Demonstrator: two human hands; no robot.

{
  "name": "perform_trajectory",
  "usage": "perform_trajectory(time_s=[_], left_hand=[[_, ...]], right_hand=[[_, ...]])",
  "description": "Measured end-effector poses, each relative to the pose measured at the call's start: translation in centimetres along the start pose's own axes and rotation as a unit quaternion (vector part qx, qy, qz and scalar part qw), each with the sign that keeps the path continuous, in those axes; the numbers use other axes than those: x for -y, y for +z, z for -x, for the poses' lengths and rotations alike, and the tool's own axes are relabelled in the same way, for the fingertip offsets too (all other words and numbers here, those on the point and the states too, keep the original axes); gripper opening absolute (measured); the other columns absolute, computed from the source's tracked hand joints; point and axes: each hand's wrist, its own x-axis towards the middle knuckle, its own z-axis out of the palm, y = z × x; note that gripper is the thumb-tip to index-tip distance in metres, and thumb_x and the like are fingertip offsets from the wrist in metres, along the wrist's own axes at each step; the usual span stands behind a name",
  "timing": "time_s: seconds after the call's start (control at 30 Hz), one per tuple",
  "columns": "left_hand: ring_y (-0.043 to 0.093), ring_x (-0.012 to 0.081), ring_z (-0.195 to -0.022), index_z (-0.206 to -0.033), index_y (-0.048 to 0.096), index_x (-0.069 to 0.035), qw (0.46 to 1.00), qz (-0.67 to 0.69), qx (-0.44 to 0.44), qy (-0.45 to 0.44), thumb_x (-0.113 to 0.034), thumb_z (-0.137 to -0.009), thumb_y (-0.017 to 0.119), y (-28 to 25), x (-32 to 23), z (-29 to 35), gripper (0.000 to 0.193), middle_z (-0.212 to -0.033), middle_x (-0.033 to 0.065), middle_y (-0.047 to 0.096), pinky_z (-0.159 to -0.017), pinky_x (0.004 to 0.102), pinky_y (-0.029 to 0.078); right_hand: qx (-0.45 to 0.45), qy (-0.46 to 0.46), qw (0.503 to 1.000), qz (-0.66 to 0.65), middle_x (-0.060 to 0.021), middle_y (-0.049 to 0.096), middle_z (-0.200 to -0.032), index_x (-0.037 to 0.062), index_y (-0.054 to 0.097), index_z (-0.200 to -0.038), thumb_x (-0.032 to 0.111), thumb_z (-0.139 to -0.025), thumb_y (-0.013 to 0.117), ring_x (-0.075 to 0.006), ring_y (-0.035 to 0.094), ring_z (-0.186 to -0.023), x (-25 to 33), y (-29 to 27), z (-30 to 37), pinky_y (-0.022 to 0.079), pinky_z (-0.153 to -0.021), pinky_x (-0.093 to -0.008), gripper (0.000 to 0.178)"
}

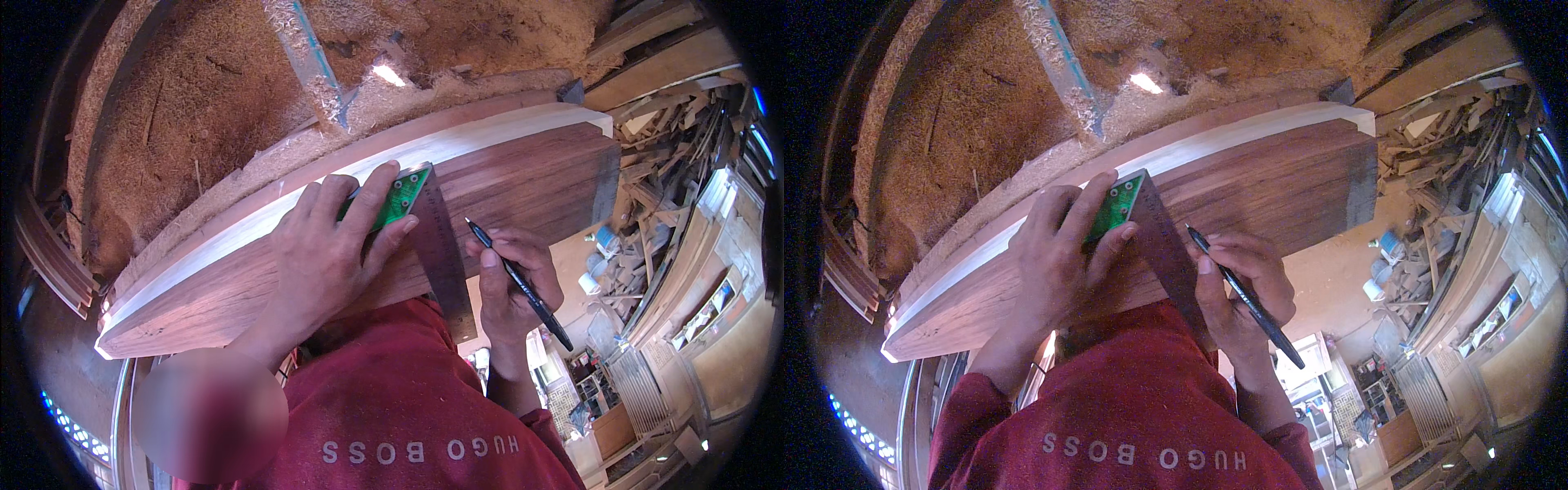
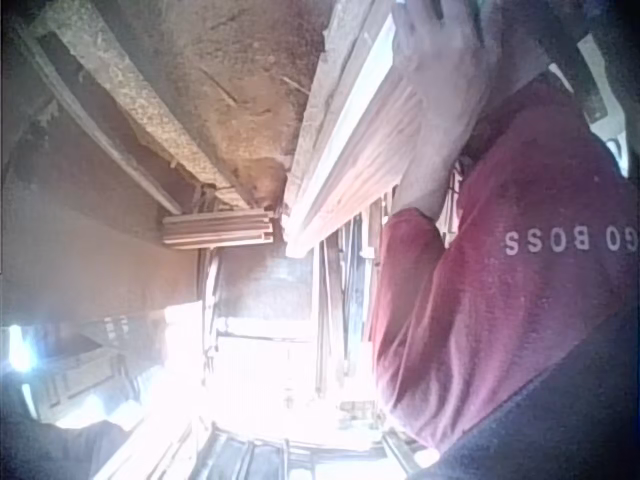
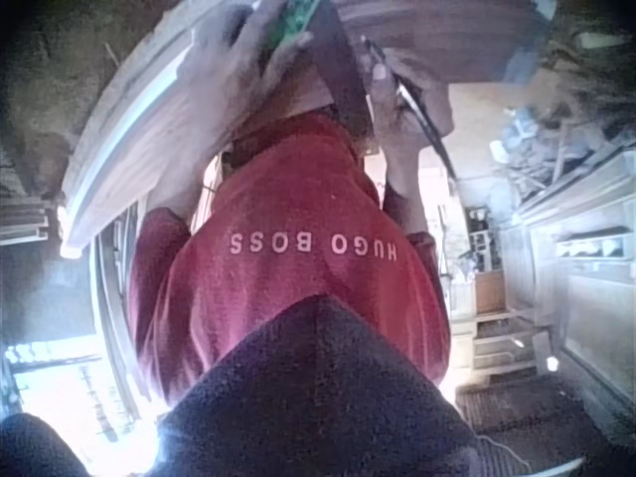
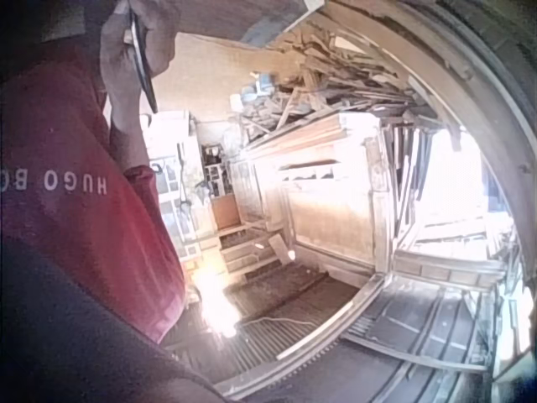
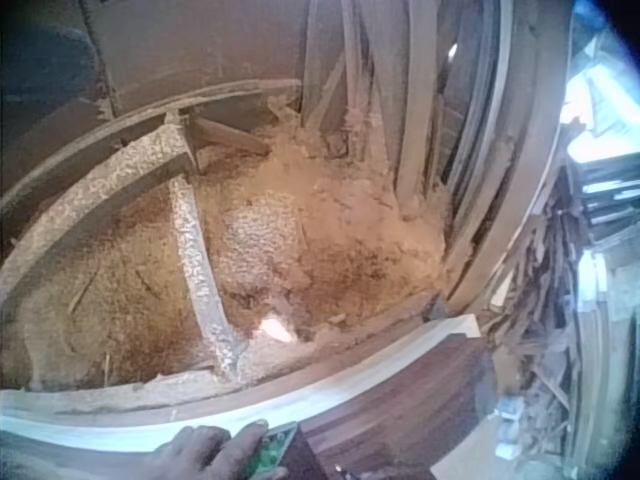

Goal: The person uses a ruler and a marker to draw lines on a wood plank, positioning the ruler at different points and flipping it over to measure various sections.

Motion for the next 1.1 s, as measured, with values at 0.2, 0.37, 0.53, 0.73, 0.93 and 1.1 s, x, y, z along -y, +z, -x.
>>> perform_trajectory(time_s=[0.2, 0.37, 0.53, 0.73, 0.93, 1.1], left_hand=[[0.06, 0.0226, -0.083, -0.135, 0.064, -0.014, 1.0, 0.004, -0.007, -0.002, -0.045, -0.088, 0.074, 0.0, -0.1, 0.1, 0.057, -0.095, 0.0078, 0.058, -0.066, 0.0365, 0.049], [0.06, 0.0222, -0.082, -0.135, 0.064, -0.014, 1.0, 0.004, 0.007, 0.0, -0.046, -0.088, 0.074, 0.2, -0.2, -0.2, 0.057, -0.095, 0.0072, 0.058, -0.065, 0.0369, 0.05], [0.06, 0.0221, -0.081, -0.135, 0.064, -0.014, 1.0, 0.0, 0.002, 0.008, -0.046, -0.088, 0.074, 0.4, -0.1, -0.3, 0.058, -0.095, 0.007, 0.058, -0.065, 0.0362, 0.05], [0.06, 0.0213, -0.08, -0.135, 0.064, -0.014, 1.0, -0.011, -0.008, 0.02, -0.047, -0.087, 0.074, 0.5, 0.1, -0.3, 0.059, -0.096, 0.0067, 0.057, -0.064, 0.035, 0.05], [0.064, 0.0264, -0.085, -0.137, 0.062, -0.014, 1.0, 0.014, 0.024, 0.001, -0.039, -0.084, 0.08, -0.2, -0.3, -0.4, 0.062, -0.098, 0.0112, 0.061, -0.068, 0.0378, 0.054], [0.064, 0.0266, -0.085, -0.137, 0.062, -0.013, 0.999, 0.014, 0.03, -0.002, -0.039, -0.084, 0.079, -0.2, -0.2, -0.5, 0.062, -0.098, 0.0115, 0.061, -0.069, 0.038, 0.054]], right_hand=[[-0.016, -0.002, 1.0, -0.023, -0.0174, 0.068, -0.104, -0.0013, 0.063, -0.104, -0.008, -0.088, 0.07, -0.0239, 0.074, -0.091, 0.1, 0.1, -0.2, 0.063, -0.078, -0.0303, 0.019], [-0.007, -0.016, 1.0, -0.011, -0.0174, 0.068, -0.103, -0.0022, 0.063, -0.104, -0.009, -0.087, 0.069, -0.0245, 0.075, -0.091, -0.2, 0.5, -0.3, 0.063, -0.077, -0.0304, 0.019], [-0.004, -0.03, 0.999, -0.019, -0.0168, 0.068, -0.103, -0.0017, 0.064, -0.103, -0.01, -0.087, 0.07, -0.0243, 0.075, -0.09, -0.4, 1.0, -0.8, 0.063, -0.075, -0.0302, 0.019], [-0.025, -0.022, 0.999, -0.01, -0.0159, 0.07, -0.101, -0.0005, 0.066, -0.102, -0.009, -0.085, 0.071, -0.0246, 0.075, -0.086, -0.5, 1.6, -1.0, 0.063, -0.073, -0.0304, 0.019], [-0.028, -0.02, 0.999, 0.015, -0.0176, 0.071, -0.101, 0.0002, 0.067, -0.101, -0.007, -0.084, 0.075, -0.025, 0.075, -0.086, -0.5, 1.7, -1.1, 0.063, -0.072, -0.0312, 0.02], [-0.029, -0.02, 0.999, 0.032, -0.0174, 0.072, -0.1, 0.0007, 0.068, -0.099, -0.006, -0.082, 0.078, -0.025, 0.075, -0.087, -0.3, 1.7, -1.2, 0.062, -0.073, -0.0317, 0.021]])
